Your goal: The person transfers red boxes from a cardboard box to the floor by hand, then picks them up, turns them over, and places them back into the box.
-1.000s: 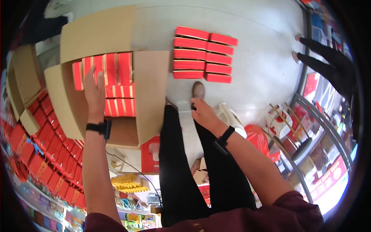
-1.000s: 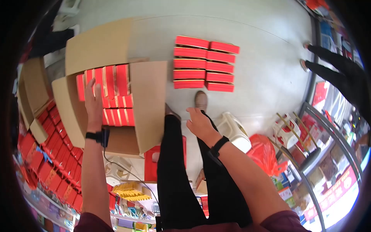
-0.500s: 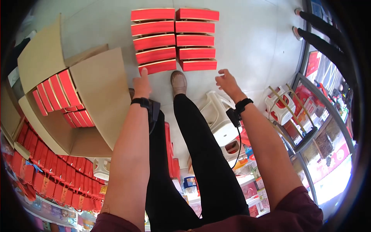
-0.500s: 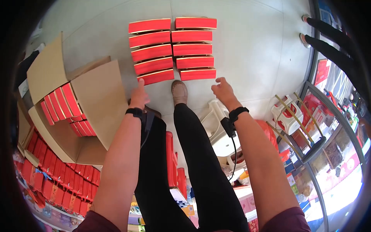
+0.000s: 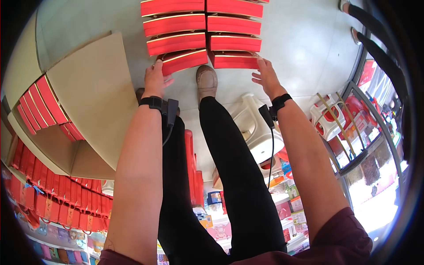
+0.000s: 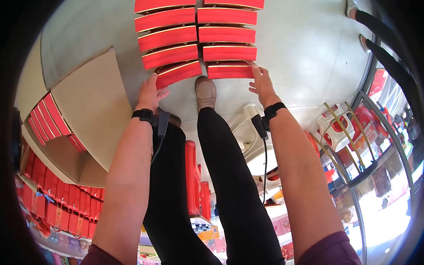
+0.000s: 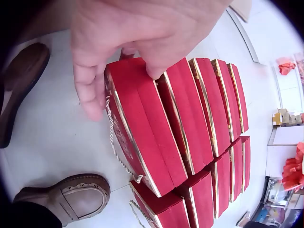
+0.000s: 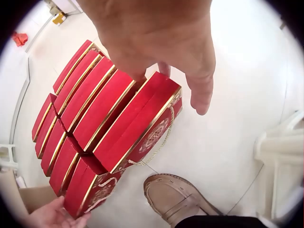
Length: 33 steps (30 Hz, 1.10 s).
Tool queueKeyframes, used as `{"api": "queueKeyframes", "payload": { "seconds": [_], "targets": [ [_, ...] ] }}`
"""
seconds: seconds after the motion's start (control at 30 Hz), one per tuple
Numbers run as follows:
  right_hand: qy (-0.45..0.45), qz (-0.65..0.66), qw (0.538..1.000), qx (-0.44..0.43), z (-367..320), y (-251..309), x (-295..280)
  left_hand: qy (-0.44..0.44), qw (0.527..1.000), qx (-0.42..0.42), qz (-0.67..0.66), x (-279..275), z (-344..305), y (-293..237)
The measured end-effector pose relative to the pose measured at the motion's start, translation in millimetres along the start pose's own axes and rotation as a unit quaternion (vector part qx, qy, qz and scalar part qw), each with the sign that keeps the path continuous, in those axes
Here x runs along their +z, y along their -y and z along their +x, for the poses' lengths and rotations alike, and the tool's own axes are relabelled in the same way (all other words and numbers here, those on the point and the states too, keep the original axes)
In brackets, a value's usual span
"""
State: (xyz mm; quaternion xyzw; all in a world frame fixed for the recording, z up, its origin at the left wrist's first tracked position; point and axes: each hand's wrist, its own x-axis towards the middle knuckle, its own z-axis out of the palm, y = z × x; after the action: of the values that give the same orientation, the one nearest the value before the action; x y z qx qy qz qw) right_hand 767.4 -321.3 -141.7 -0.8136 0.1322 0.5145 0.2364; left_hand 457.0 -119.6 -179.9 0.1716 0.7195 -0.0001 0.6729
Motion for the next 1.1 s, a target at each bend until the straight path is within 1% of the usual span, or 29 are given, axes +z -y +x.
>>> {"api": "queueKeyframes", "payload": {
  "seconds": [0.07,0.17,0.27,0.37,0.4,0.47,0.5,0.53,0.57,0.67,0.73,0.77,0.87,0.93,1.0,1.07,1.1],
  "targets": [
    [-0.013,0.045,0.999,0.025,2,-2,7,0.012,0.999,-0.038,-0.025,0,0,5],
    [-0.005,0.112,0.993,0.04,2,-4,16,0.058,0.996,-0.041,-0.051,-4,-2,9],
    [0.083,0.151,0.982,0.079,19,-21,11,0.043,0.995,-0.053,-0.067,-2,-4,7],
    [0.065,0.205,0.971,0.106,4,-26,12,0.05,0.989,-0.082,-0.115,-8,-7,15],
    [0.048,0.227,0.966,0.118,-7,-24,13,0.059,0.989,-0.072,-0.118,-11,-9,21],
    [0.042,0.213,0.968,0.127,-15,-33,3,0.079,0.988,-0.045,-0.127,-19,-21,34],
    [0.04,0.207,0.969,0.131,-20,-34,-2,0.056,0.99,-0.026,-0.129,-18,-31,39],
    [0.034,0.191,0.972,0.133,-27,-32,-6,0.038,0.99,-0.029,-0.129,-19,-38,45],
    [0.033,0.174,0.976,0.13,-32,-29,-8,0.018,0.991,-0.031,-0.13,-20,-45,51],
    [0.036,0.154,0.983,0.095,-48,-26,-19,0.013,0.99,-0.033,-0.133,-20,-87,51],
    [0.03,0.151,0.985,0.077,-60,-26,-33,0.053,0.987,-0.026,-0.149,-21,-121,51],
    [0.044,0.135,0.988,0.06,-66,-25,-41,0.075,0.984,-0.016,-0.159,-23,-136,44],
    [0.044,0.126,0.991,0.023,-123,4,-60,0.108,0.978,-0.02,-0.179,-36,-188,26],
    [0.048,0.102,0.994,0.0,-154,30,-69,0.135,0.979,0.013,-0.153,-52,-220,14],
    [0.049,0.052,0.997,-0.031,-175,57,-73,0.151,0.98,0.056,-0.118,-68,-256,-4],
    [0.06,0.006,0.996,-0.059,-201,88,-68,0.179,0.971,0.098,-0.12,-88,-281,-19],
    [0.071,0.005,0.994,-0.082,-213,103,-63,0.191,0.967,0.12,-0.121,-101,-292,-25]
  ]
}}
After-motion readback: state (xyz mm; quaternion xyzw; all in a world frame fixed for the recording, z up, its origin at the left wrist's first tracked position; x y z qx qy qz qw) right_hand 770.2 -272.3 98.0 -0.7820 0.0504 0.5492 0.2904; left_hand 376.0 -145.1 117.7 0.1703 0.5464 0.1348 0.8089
